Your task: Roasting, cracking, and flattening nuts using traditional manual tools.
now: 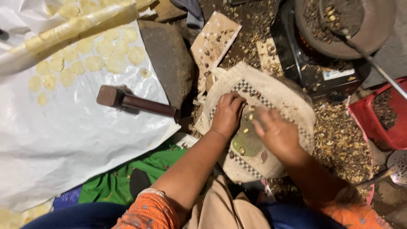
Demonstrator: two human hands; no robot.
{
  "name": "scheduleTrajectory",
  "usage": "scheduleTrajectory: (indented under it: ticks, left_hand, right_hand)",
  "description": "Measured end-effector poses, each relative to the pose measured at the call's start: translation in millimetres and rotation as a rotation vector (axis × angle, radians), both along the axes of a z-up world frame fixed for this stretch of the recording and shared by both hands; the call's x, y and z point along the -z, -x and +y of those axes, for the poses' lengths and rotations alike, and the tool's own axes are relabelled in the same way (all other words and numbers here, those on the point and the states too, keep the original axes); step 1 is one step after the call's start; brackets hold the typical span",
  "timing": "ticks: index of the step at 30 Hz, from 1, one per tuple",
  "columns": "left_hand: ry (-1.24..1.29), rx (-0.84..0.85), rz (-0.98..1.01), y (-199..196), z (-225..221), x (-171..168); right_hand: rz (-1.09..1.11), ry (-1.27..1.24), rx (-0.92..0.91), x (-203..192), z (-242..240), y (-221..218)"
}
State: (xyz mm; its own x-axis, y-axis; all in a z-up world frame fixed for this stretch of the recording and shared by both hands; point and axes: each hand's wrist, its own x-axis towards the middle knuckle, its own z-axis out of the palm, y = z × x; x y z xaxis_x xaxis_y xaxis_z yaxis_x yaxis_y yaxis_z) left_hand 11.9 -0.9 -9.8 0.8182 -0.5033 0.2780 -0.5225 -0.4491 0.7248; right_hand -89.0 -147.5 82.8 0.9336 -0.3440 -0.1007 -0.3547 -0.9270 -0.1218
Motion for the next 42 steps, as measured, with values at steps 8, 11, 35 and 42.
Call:
scheduleTrajectory:
  ticks: [8,11,35,42]
  left_hand:
    - [-0.246,0.142,0.079,-12.8,-7.0,-22.0]
    - [-0.235,0.097,0.057,-1.2,12.6,-23.6]
    - [-0.21,0.005,0.118,2.9,2.4,-21.0]
    - [-0.058,0.063,0.048,0.8,25.1,-12.1]
  right_hand:
    - [-0.256,-0.305,0.021,-18.2,-18.0,-24.3]
    - [-0.063,-0.034,-0.272,11.6,-16.2,-23.6]
    - [-0.125,-0.376,0.107,-30.6,-10.2,-26.5]
    - [-0.171,-0.193,-0.065,-10.6,-9.8,-28.1]
